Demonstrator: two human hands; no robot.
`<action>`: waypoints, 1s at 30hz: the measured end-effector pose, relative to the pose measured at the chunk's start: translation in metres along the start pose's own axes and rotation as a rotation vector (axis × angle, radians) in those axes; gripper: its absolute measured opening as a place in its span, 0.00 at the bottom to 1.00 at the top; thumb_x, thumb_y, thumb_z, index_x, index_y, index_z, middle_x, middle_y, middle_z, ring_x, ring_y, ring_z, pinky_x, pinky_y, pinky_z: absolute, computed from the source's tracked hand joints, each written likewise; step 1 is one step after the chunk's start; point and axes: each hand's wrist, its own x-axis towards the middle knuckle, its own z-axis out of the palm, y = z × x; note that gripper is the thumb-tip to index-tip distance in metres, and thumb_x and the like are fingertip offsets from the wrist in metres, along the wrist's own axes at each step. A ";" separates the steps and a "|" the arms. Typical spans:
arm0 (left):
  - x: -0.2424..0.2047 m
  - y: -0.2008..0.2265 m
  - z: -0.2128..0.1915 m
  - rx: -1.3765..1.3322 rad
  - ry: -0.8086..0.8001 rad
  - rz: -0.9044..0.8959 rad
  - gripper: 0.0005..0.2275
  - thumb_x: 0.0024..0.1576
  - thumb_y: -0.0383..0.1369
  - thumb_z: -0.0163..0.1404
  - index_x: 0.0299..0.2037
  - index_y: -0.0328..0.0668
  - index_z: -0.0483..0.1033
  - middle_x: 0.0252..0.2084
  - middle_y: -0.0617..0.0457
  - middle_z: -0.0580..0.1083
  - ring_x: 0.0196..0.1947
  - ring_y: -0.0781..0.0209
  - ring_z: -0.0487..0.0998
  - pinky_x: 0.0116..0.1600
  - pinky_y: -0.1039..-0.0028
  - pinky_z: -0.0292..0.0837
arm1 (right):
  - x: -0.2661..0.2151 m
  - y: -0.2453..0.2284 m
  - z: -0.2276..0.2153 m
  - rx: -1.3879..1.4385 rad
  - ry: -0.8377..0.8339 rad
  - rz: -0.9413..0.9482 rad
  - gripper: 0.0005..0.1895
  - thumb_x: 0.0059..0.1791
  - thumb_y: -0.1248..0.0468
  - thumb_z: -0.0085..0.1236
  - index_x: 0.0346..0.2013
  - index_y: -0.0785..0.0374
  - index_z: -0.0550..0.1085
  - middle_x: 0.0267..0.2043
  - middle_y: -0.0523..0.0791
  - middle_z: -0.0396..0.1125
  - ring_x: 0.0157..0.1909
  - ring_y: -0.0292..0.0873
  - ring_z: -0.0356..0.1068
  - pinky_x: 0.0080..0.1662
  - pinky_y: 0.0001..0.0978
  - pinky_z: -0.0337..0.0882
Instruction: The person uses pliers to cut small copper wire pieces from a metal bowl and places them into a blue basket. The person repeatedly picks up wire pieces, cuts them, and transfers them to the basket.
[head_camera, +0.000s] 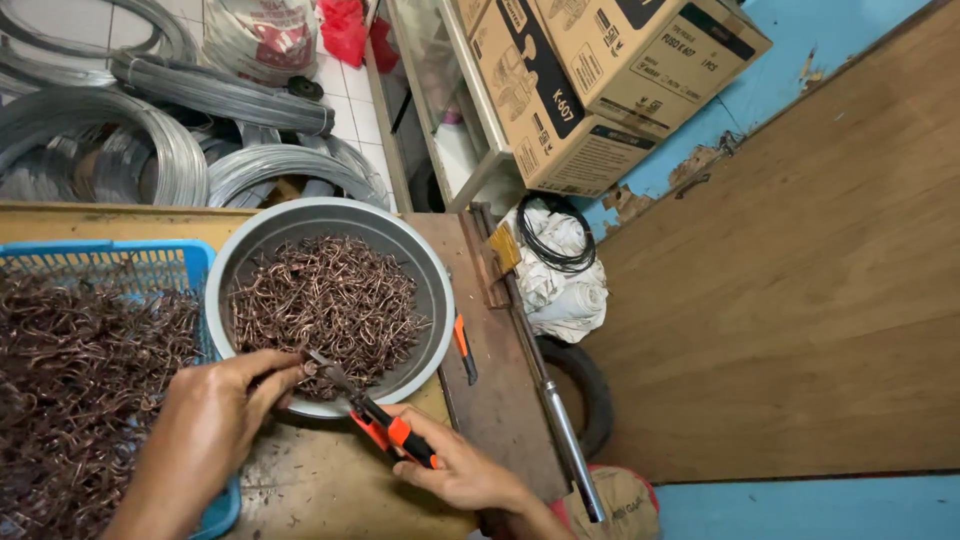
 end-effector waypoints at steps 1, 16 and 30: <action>0.002 0.005 -0.004 -0.004 0.004 -0.002 0.11 0.53 0.36 0.59 0.44 0.47 0.86 0.45 0.55 0.84 0.42 0.60 0.88 0.53 0.69 0.79 | 0.000 -0.004 -0.002 -0.004 -0.004 0.001 0.30 0.56 0.58 0.48 0.71 0.63 0.55 0.66 0.47 0.58 0.65 0.45 0.58 0.67 0.36 0.54; 0.015 0.023 -0.014 0.135 -0.262 -0.226 0.08 0.57 0.42 0.55 0.38 0.55 0.86 0.25 0.56 0.85 0.27 0.62 0.85 0.41 0.72 0.73 | 0.000 0.010 -0.006 0.158 -0.086 0.115 0.16 0.55 0.59 0.53 0.54 0.58 0.64 0.43 0.37 0.55 0.43 0.36 0.54 0.49 0.24 0.57; 0.026 0.018 -0.001 -0.042 -0.216 -0.304 0.13 0.64 0.42 0.45 0.38 0.48 0.82 0.45 0.54 0.83 0.44 0.54 0.83 0.50 0.64 0.72 | 0.024 -0.006 0.012 -0.051 0.346 -0.041 0.31 0.53 0.51 0.52 0.65 0.62 0.56 0.63 0.51 0.62 0.66 0.47 0.64 0.63 0.39 0.64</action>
